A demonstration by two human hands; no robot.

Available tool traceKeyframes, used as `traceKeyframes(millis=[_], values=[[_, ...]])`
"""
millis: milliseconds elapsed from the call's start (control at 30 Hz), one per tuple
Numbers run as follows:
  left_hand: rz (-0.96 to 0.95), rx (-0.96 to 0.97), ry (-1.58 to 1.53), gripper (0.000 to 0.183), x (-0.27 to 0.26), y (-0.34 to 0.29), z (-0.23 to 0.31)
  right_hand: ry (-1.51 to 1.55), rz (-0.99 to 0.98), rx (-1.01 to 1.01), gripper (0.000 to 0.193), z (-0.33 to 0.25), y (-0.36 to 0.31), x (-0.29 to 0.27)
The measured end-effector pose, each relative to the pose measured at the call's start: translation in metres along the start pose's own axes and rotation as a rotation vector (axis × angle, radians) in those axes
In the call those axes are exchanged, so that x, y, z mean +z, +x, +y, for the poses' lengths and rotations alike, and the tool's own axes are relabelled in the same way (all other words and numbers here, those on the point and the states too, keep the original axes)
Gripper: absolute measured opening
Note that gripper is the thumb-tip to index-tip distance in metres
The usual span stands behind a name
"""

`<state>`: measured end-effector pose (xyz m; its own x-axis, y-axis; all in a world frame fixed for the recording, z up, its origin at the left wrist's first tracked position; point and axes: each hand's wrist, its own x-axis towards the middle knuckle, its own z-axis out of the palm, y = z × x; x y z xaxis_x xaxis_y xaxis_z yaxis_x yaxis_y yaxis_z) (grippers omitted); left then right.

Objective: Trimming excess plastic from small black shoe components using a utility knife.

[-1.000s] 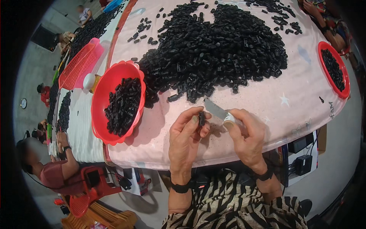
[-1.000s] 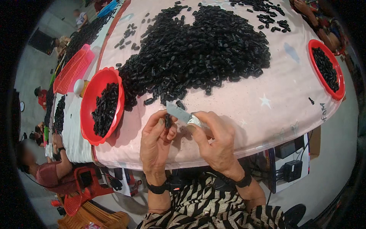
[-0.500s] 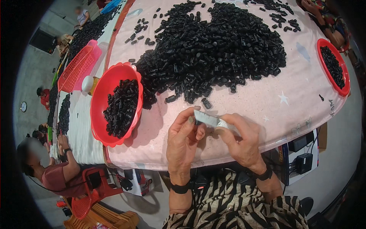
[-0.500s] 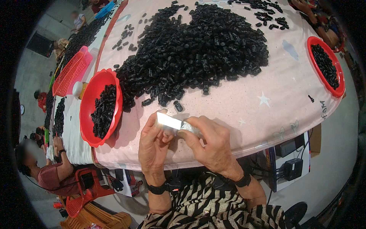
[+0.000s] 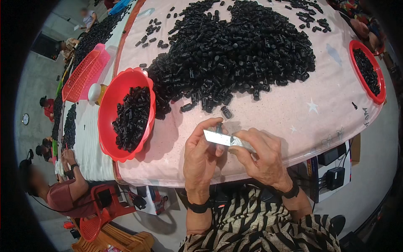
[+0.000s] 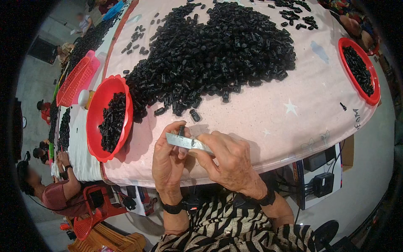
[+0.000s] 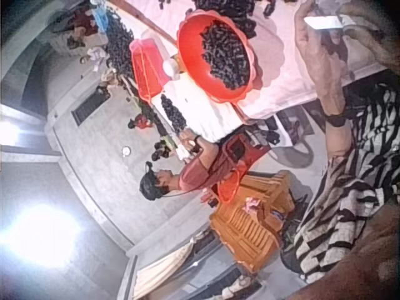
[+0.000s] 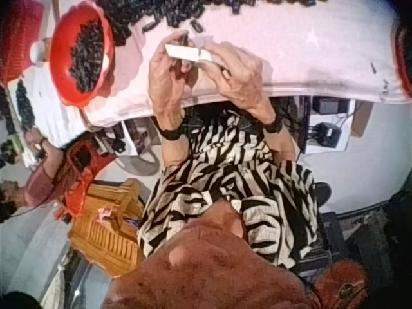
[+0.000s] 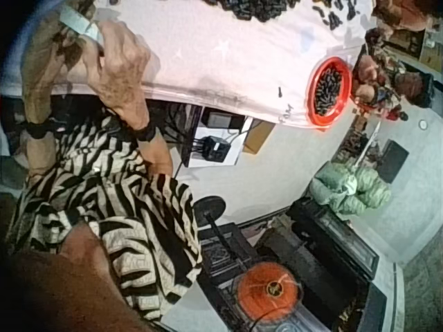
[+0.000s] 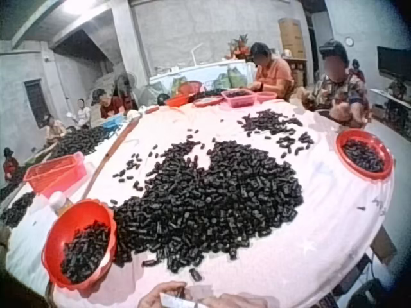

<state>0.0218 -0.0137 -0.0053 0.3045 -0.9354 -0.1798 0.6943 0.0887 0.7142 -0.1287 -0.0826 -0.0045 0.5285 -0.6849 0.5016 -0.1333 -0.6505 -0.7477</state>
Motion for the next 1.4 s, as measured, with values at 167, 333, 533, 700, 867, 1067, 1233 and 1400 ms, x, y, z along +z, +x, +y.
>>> traceKeyframes(millis=[167, 333, 533, 700, 867, 1067, 1233, 1400], values=[[0.021, -0.015, 0.009, 0.030, 0.0020, -0.0008, -0.0003, -0.022, 0.004, 0.017, 0.022, -0.0011, -0.0005, 0.0005], [0.041, -0.019, 0.026, 0.029, 0.0024, 0.0004, -0.0002, -0.024, 0.022, -0.003, 0.022, 0.0002, 0.0007, 0.0023], [0.062, 0.000, 0.019, 0.034, 0.0037, -0.0010, -0.0025, -0.067, 0.011, -0.013, 0.024, -0.0002, 0.0010, 0.0025], [0.073, 0.002, 0.039, 0.033, 0.0056, -0.0020, -0.0020, -0.118, 0.007, -0.030, 0.023, 0.0000, 0.0009, 0.0025], [0.094, 0.013, 0.080, 0.032, 0.0067, -0.0029, -0.0020, -0.114, 0.025, -0.039, 0.023, -0.0010, 0.0011, 0.0028], [0.059, 0.042, 0.049, 0.030, 0.0046, -0.0017, -0.0034, -0.092, 0.015, -0.073, 0.024, 0.0008, 0.0012, 0.0018], [0.101, 0.050, 0.022, 0.030, 0.0065, -0.0019, -0.0053, -0.100, 0.000, -0.051, 0.023, 0.0001, -0.0006, 0.0014], [0.049, 0.067, 0.047, 0.029, 0.0029, -0.0020, -0.0056, -0.094, 0.006, -0.049, 0.022, -0.0003, 0.0004, 0.0009]])
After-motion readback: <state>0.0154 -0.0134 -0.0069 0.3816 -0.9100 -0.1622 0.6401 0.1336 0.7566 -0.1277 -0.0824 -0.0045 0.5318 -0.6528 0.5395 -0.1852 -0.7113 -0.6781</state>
